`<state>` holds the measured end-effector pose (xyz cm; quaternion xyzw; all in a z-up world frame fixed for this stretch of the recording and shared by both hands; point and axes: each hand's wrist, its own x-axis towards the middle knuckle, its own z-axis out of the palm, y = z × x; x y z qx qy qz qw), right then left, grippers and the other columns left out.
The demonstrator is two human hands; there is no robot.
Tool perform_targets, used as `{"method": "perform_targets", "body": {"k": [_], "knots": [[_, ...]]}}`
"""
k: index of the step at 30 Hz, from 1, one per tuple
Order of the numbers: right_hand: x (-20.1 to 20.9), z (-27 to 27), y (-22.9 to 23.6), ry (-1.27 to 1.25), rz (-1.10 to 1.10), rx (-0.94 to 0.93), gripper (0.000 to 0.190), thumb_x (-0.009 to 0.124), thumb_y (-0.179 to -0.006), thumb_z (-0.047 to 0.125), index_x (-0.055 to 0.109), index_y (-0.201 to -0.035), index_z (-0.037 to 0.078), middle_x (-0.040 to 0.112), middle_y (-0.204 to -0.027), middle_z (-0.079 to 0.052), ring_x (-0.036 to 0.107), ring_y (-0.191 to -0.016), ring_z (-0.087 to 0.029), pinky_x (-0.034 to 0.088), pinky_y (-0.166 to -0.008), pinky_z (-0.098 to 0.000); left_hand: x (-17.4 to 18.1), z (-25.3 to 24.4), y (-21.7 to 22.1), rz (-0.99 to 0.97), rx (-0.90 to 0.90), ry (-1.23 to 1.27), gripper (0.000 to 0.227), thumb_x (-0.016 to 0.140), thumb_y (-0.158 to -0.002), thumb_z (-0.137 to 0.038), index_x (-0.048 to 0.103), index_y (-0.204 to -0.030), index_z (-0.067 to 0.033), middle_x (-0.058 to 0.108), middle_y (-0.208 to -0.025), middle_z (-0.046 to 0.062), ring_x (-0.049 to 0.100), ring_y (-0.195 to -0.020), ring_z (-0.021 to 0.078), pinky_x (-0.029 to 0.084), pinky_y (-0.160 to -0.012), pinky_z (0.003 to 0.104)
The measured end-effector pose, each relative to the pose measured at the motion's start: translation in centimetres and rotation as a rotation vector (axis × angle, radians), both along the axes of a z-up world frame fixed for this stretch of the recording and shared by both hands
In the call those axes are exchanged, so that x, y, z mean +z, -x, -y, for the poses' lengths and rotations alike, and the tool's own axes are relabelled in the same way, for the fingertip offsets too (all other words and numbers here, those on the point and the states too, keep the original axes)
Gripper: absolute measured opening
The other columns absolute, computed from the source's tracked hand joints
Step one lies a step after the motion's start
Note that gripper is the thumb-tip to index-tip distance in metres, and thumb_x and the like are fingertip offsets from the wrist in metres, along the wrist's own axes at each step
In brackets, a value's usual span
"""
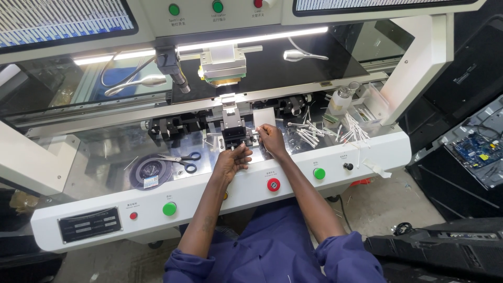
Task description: The person places small white components into a fixture on a machine, then presses a button to activate the machine. The person repeats this process multiple times, handling each component individually.
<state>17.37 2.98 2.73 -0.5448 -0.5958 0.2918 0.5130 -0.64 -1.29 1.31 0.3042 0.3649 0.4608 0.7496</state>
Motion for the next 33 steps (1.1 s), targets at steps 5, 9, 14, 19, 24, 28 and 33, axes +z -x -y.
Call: {"method": "perform_targets", "body": {"k": [5,9,14,19,24,28,33], "knots": [[-0.1,-0.1,0.0,-0.015,0.004,-0.006,0.022,0.061,-0.093,0.023,0.073,-0.078,0.011,0.060,-0.050,-0.004,0.057,-0.052,-0.012,0.046,-0.053,-0.0256,0.1,0.0,-0.1,-0.011,-0.002,-0.002,0.026,0.072,-0.089,-0.024,0.070,-0.099,0.0003,0.076,-0.085,0.016,0.075,-0.068,0.0246,0.062,-0.050,0.032],[-0.5,-0.2,-0.2,-0.039,0.034,-0.009,0.020,0.060,-0.093,0.022,0.073,-0.083,0.009,0.062,-0.054,-0.007,0.059,-0.055,-0.016,0.047,-0.056,-0.0297,-0.2,0.2,-0.2,0.001,0.001,-0.009,0.026,0.072,-0.089,-0.024,0.069,-0.099,0.0002,0.075,-0.087,0.015,0.075,-0.069,0.0242,0.063,-0.051,0.032],[-0.4,0.3,0.1,-0.071,0.064,-0.023,0.017,0.060,-0.093,0.019,0.073,-0.087,0.009,0.062,-0.056,-0.007,0.060,-0.055,-0.017,0.047,-0.057,-0.0296,-0.1,0.7,0.1,0.011,0.017,-0.031,0.025,0.071,-0.090,-0.022,0.069,-0.101,0.0008,0.075,-0.087,0.015,0.075,-0.070,0.0237,0.063,-0.052,0.032],[-0.9,-0.1,0.1,-0.130,0.126,-0.047,0.014,0.061,-0.093,0.016,0.073,-0.089,0.008,0.063,-0.057,-0.009,0.060,-0.052,-0.018,0.046,-0.055,-0.0303,0.1,0.9,0.3,0.026,-0.012,-0.057,0.027,0.071,-0.089,-0.022,0.068,-0.103,0.0015,0.075,-0.089,0.016,0.075,-0.074,0.0240,0.064,-0.057,0.032],[-0.9,-0.3,0.2,-0.097,0.031,-0.024,0.015,0.059,-0.092,0.016,0.072,-0.086,0.009,0.059,-0.053,-0.004,0.055,-0.043,-0.012,0.045,-0.049,-0.0256,0.1,1.9,0.7,0.012,-0.017,-0.095,0.032,0.068,-0.092,-0.020,0.064,-0.113,0.0028,0.073,-0.097,0.017,0.075,-0.085,0.0254,0.064,-0.069,0.034],[-0.9,0.0,0.4,-0.074,-0.013,0.000,0.016,0.058,-0.092,0.014,0.072,-0.085,0.008,0.059,-0.051,-0.004,0.054,-0.040,-0.011,0.043,-0.046,-0.0250,-1.5,2.9,-0.2,0.096,0.039,-0.072,0.033,0.070,-0.091,-0.017,0.059,-0.115,0.0024,0.071,-0.102,0.018,0.073,-0.093,0.0280,0.063,-0.078,0.037],[-0.7,-0.3,0.2,-0.059,-0.024,-0.004,0.017,0.058,-0.093,0.015,0.073,-0.086,0.010,0.059,-0.053,-0.004,0.054,-0.041,-0.009,0.041,-0.044,-0.0232,-2.0,2.6,-2.6,0.244,0.115,-0.074,0.019,0.067,-0.093,-0.015,0.059,-0.106,-0.0027,0.069,-0.098,0.014,0.071,-0.095,0.0258,0.061,-0.078,0.034]]}}
